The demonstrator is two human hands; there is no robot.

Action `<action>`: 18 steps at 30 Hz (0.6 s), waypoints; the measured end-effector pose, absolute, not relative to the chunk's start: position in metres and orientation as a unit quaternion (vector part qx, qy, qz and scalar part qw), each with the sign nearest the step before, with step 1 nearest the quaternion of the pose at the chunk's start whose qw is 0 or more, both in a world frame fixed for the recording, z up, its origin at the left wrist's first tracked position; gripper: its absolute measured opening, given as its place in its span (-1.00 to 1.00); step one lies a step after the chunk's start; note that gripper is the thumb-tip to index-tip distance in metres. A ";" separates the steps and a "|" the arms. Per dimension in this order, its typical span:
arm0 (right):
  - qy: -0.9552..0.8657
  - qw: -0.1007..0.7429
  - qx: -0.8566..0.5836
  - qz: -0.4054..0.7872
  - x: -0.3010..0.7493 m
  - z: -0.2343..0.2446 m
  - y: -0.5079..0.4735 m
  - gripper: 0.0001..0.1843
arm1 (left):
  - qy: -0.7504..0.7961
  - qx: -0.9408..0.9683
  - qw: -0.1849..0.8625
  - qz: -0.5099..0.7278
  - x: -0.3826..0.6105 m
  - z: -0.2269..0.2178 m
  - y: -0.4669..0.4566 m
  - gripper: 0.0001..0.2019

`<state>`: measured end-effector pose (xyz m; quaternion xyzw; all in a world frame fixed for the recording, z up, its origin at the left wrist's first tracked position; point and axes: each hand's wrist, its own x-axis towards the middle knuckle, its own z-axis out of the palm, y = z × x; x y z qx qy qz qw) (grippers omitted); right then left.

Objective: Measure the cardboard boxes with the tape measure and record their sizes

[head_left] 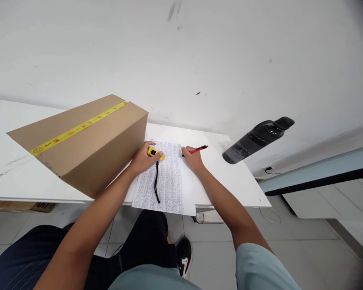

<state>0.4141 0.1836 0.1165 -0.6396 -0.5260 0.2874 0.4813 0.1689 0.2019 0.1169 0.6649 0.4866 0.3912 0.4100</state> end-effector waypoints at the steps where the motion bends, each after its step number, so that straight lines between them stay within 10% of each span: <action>1: -0.523 0.484 -0.641 0.285 0.414 0.116 0.183 -0.63 | 0.486 0.664 0.411 0.392 0.169 0.116 0.202 -0.42; 18: -0.507 0.502 -0.642 0.280 0.413 0.116 0.182 -0.60 | 0.485 0.657 0.414 0.402 0.170 0.116 0.202 -0.41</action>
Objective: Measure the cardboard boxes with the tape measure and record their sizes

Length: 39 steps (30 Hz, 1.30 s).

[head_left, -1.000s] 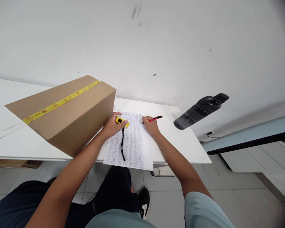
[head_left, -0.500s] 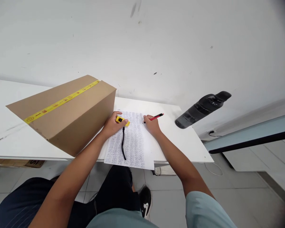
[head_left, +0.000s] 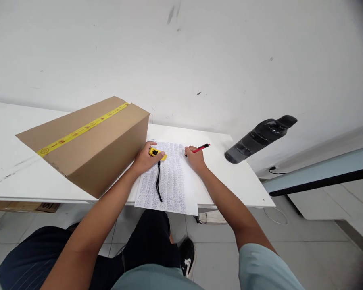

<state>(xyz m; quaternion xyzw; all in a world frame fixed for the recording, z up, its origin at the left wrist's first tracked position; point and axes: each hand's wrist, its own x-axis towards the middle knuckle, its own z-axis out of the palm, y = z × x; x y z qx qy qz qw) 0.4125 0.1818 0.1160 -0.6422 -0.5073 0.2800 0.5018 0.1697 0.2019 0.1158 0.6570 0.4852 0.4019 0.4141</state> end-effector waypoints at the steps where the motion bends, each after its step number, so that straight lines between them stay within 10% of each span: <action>1: -0.506 0.504 -0.642 0.279 0.413 0.115 0.182 -0.59 | 0.486 0.657 0.414 0.402 0.170 0.116 0.202 -0.40; 39: -0.704 0.428 -0.567 0.020 0.404 0.130 0.155 -0.64 | 0.341 0.785 0.312 0.413 0.158 0.156 0.092 -0.26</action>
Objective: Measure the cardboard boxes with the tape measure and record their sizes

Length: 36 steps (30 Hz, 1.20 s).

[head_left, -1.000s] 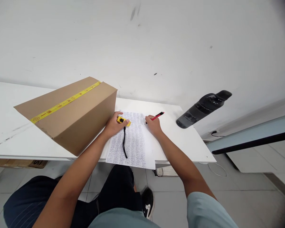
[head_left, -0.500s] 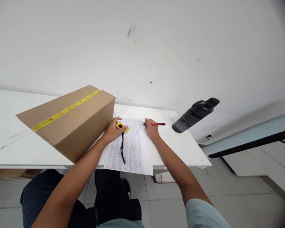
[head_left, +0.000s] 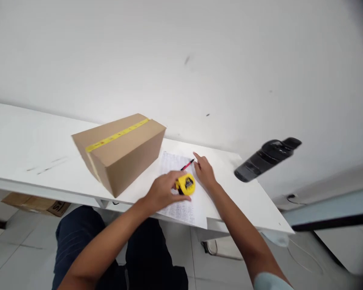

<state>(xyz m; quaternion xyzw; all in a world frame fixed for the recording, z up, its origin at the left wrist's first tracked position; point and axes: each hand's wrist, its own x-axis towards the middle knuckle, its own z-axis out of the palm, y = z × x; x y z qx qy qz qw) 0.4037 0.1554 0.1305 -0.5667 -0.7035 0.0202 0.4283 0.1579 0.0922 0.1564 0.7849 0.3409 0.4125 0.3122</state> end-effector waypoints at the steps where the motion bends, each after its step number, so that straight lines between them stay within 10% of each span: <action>1: -0.751 0.433 -0.497 -0.041 0.399 0.135 0.140 -0.62 | 0.311 0.795 0.308 0.421 0.151 0.162 0.075 -0.27; 6: -0.832 0.490 -0.243 -0.089 0.351 0.156 0.052 -0.28 | 0.267 0.715 0.420 0.491 0.117 0.189 0.002 -0.20; 12: -0.861 0.489 -0.117 -0.083 0.279 0.191 0.024 -0.50 | 0.298 0.582 0.594 0.469 0.079 0.201 -0.029 -0.26; 21: -0.870 0.476 -0.106 0.070 0.217 0.218 0.014 -0.67 | 0.445 0.625 0.533 0.357 0.000 0.218 -0.040 -0.38; 29: -0.675 0.634 -0.351 0.139 0.254 0.216 0.029 -0.56 | 0.543 0.559 0.345 0.523 -0.089 0.278 0.033 -0.53; 36: -0.625 0.673 -0.394 -0.031 0.219 0.200 0.008 -0.39 | 0.672 0.509 0.308 0.440 -0.098 0.303 0.150 -0.64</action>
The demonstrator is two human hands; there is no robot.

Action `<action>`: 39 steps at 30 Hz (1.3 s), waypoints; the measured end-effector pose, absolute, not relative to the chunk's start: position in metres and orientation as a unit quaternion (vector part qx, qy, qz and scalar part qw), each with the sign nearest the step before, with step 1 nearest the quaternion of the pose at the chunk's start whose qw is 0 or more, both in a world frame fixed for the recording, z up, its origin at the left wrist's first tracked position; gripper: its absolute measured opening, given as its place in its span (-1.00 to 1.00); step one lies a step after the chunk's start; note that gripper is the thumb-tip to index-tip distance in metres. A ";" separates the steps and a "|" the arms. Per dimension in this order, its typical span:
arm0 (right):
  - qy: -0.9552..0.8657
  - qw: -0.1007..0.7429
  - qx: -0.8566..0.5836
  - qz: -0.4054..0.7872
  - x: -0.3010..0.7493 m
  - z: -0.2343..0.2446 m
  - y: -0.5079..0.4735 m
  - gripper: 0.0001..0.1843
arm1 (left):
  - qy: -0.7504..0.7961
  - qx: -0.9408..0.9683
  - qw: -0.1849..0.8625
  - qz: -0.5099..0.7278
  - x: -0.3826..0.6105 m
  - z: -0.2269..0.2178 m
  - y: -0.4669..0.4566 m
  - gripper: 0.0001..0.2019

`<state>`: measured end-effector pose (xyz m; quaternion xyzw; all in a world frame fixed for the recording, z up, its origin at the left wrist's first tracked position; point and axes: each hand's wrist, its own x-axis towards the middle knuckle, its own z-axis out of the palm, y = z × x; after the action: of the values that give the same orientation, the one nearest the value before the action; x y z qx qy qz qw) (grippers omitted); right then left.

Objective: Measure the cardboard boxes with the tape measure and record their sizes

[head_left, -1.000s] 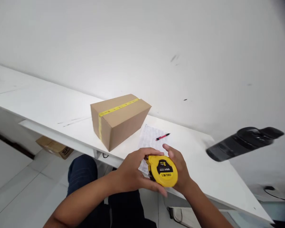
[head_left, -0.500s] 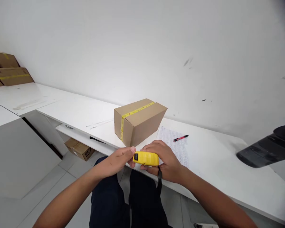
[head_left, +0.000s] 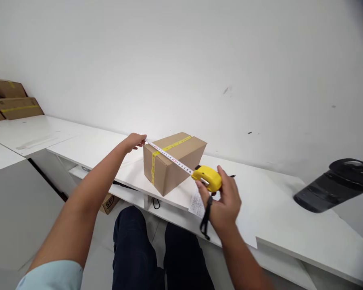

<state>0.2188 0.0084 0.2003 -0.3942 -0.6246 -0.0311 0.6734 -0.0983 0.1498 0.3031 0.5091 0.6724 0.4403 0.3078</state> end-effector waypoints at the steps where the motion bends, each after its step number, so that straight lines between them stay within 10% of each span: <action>1: -0.622 0.675 -0.394 -0.036 0.210 0.199 0.006 -0.37 | 0.677 0.517 0.319 0.416 -0.095 0.304 0.156 -0.65; 24: -0.514 0.739 -0.308 0.307 0.269 0.209 0.095 -0.37 | 0.616 0.552 0.377 0.417 -0.084 0.328 0.055 -0.59; 31: -0.599 0.579 -0.359 0.421 0.330 0.248 0.232 -0.42 | 0.524 0.460 0.579 0.423 -0.021 0.273 -0.010 -0.39; 39: -0.604 0.543 -0.372 0.449 0.311 0.236 0.264 -0.50 | 0.586 0.446 0.517 0.436 -0.021 0.269 0.029 -0.33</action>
<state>0.3110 0.2644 0.2356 -0.3719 -0.6036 0.4494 0.5435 -0.0206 0.0291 0.2689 0.4460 0.5865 0.4362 0.5166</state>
